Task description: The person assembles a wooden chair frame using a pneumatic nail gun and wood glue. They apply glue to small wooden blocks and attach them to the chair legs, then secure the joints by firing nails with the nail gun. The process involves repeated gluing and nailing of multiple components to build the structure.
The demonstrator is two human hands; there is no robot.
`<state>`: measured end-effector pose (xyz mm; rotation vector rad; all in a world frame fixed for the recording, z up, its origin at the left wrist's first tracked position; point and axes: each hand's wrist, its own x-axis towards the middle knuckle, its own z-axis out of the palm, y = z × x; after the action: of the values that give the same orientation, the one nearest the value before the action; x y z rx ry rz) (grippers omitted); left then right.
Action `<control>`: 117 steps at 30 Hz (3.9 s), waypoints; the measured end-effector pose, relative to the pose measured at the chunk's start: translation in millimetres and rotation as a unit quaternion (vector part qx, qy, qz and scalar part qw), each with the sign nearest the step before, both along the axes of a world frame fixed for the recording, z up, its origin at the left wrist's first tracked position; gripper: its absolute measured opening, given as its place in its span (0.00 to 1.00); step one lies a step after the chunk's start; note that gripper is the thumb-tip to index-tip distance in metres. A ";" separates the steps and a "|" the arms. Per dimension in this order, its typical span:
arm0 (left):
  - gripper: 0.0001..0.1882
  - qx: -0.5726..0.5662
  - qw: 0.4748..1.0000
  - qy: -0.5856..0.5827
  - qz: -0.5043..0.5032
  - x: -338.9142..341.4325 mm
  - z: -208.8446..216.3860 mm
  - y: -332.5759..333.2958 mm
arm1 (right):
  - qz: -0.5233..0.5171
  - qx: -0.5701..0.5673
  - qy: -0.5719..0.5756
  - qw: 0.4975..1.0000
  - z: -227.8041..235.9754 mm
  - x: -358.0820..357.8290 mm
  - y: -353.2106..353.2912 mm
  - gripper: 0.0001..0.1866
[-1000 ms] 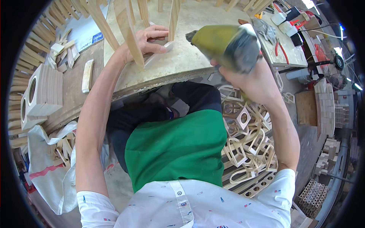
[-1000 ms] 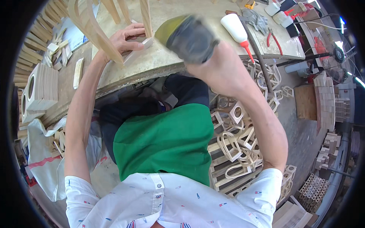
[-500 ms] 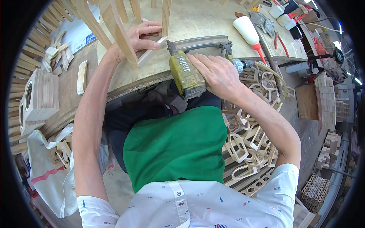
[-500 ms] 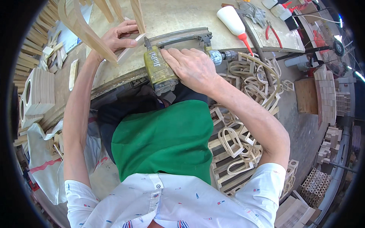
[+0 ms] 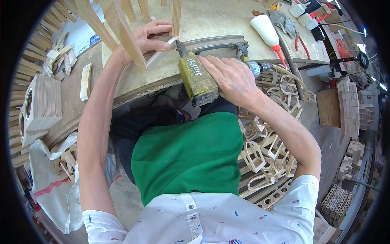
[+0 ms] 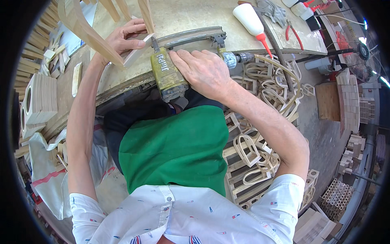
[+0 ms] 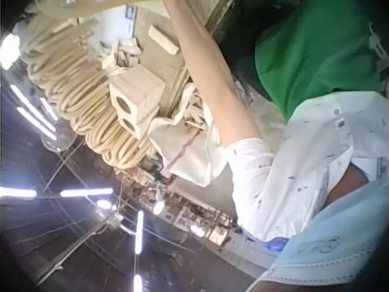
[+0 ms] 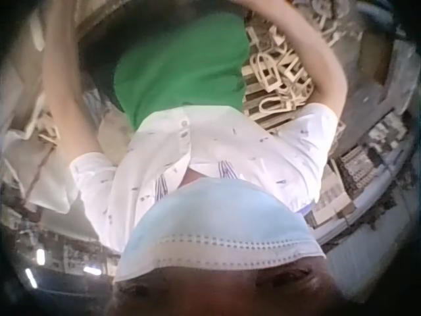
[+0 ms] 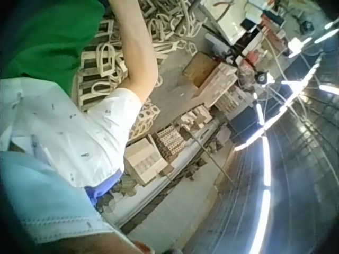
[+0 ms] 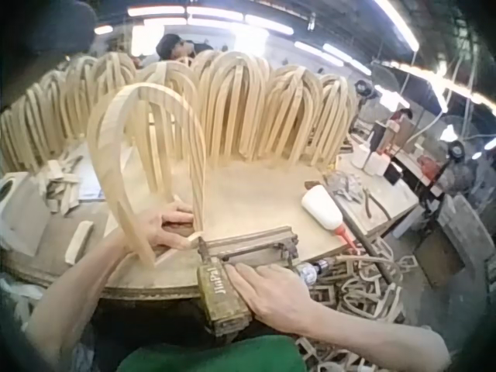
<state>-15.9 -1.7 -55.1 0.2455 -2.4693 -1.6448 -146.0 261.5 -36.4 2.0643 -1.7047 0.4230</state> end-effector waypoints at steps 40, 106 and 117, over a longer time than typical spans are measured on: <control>0.30 0.264 0.946 0.138 0.127 44.1 10.3 21.9 | -0.199 0.062 -0.663 0.719 64.0 -82.7 -25.3 0.19; 0.19 -0.405 0.767 -0.125 0.481 186.9 2.6 21.1 | -0.102 -0.006 -0.576 0.811 4.3 36.0 -81.8 0.16; 0.14 -0.336 0.792 -0.019 0.510 196.7 24.9 53.0 | -0.121 -0.135 -0.494 0.850 4.7 40.1 -41.7 0.14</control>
<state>180.8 51.2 -30.2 1.2113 -2.0617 -0.2962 -105.9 219.8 -31.7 1.4304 -2.1949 1.7441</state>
